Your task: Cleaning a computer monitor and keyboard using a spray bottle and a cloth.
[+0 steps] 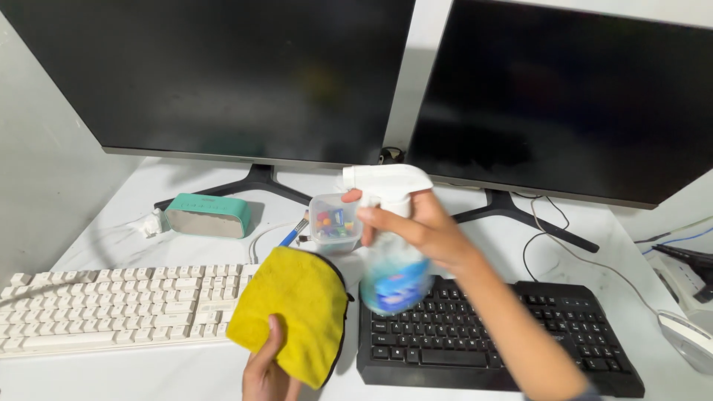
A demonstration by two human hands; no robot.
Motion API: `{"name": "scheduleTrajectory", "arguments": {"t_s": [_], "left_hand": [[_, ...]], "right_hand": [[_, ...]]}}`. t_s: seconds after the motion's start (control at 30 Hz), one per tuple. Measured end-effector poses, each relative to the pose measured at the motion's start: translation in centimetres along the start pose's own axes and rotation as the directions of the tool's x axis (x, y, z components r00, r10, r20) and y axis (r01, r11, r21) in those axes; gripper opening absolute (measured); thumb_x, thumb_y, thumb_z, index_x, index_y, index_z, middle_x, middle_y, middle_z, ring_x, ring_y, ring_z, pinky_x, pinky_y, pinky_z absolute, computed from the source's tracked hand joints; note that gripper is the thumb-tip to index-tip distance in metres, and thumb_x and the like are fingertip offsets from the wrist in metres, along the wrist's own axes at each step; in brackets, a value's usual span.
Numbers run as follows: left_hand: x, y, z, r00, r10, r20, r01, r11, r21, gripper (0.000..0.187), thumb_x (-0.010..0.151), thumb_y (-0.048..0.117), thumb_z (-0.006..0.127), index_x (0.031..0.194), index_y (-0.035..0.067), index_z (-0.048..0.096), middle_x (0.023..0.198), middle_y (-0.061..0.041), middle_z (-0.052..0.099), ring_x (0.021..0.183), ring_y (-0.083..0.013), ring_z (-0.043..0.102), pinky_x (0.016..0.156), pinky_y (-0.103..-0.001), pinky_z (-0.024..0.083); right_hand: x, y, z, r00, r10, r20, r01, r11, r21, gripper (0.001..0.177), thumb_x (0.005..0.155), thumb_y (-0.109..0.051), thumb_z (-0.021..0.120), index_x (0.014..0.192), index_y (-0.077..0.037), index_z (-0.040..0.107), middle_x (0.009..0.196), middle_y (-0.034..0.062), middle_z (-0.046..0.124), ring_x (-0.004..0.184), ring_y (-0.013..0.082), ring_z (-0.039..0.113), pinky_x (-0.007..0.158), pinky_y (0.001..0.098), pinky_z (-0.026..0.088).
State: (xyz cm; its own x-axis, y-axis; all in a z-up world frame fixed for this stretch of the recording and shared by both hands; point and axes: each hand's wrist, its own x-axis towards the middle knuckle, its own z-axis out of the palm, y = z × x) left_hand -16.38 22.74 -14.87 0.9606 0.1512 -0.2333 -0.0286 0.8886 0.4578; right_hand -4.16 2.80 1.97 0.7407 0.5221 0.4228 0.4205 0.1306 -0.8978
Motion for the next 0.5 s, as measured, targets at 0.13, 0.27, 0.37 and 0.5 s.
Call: {"name": "scheduleTrajectory", "arguments": {"t_s": [0.13, 0.27, 0.37, 0.5], "left_hand": [[-0.2, -0.5, 0.1, 0.990, -0.009, 0.139, 0.010, 1.000, -0.008, 0.059, 0.098, 0.029, 0.045, 0.151, 0.004, 0.039, 0.148, -0.019, 0.052, 0.133, -0.0364, 0.053, 0.105, -0.055, 0.043], [-0.6, -0.8, 1.7, 0.965, -0.021, 0.262, 0.062, 0.987, -0.148, 0.058, 0.102, 0.033, 0.040, 0.151, 0.002, 0.039, 0.149, -0.020, 0.051, 0.135, -0.0381, 0.050, 0.107, -0.056, 0.041], [-0.9, -1.1, 2.7, 0.991, -0.094, 0.093, 0.106, 0.986, -0.130, 0.059, 0.100, 0.036, 0.036, 0.149, 0.003, 0.042, 0.147, -0.017, 0.054, 0.134, -0.0343, 0.052, 0.107, -0.054, 0.041], [-0.8, -1.9, 2.6, 0.980, -0.102, 0.169, 0.131, 0.977, -0.169, 0.057, 0.101, 0.034, 0.036, 0.149, 0.004, 0.041, 0.148, -0.017, 0.052, 0.135, -0.0338, 0.050, 0.108, -0.054, 0.040]], "right_hand": [[-3.1, -4.3, 0.2, 0.976, 0.184, 0.120, -0.164, 0.974, -0.159, 0.038, 0.091, -0.021, 0.070, 0.123, 0.000, 0.065, 0.097, 0.0057, 0.078, 0.064, 0.0112, 0.072, 0.068, 0.0287, 0.062], [-6.3, -5.5, 1.3, 0.870, 0.492, -0.021, -0.446, 0.770, -0.456, 0.038, 0.084, -0.030, 0.075, 0.114, -0.006, 0.074, 0.084, -0.0001, 0.080, 0.050, 0.0091, 0.064, 0.056, 0.0262, 0.058], [-7.5, -5.4, 1.6, 0.819, 0.562, -0.115, -0.537, 0.682, -0.497, 0.040, 0.080, -0.034, 0.078, 0.111, -0.008, 0.078, 0.074, 0.0008, 0.076, 0.050, 0.0084, 0.062, 0.051, 0.0279, 0.055], [-7.3, -6.4, 2.3, 0.776, 0.605, -0.178, -0.584, 0.582, -0.566, 0.042, 0.081, -0.040, 0.077, 0.114, -0.014, 0.076, 0.069, 0.0043, 0.073, 0.050, 0.0129, 0.063, 0.052, 0.0302, 0.055]]}}
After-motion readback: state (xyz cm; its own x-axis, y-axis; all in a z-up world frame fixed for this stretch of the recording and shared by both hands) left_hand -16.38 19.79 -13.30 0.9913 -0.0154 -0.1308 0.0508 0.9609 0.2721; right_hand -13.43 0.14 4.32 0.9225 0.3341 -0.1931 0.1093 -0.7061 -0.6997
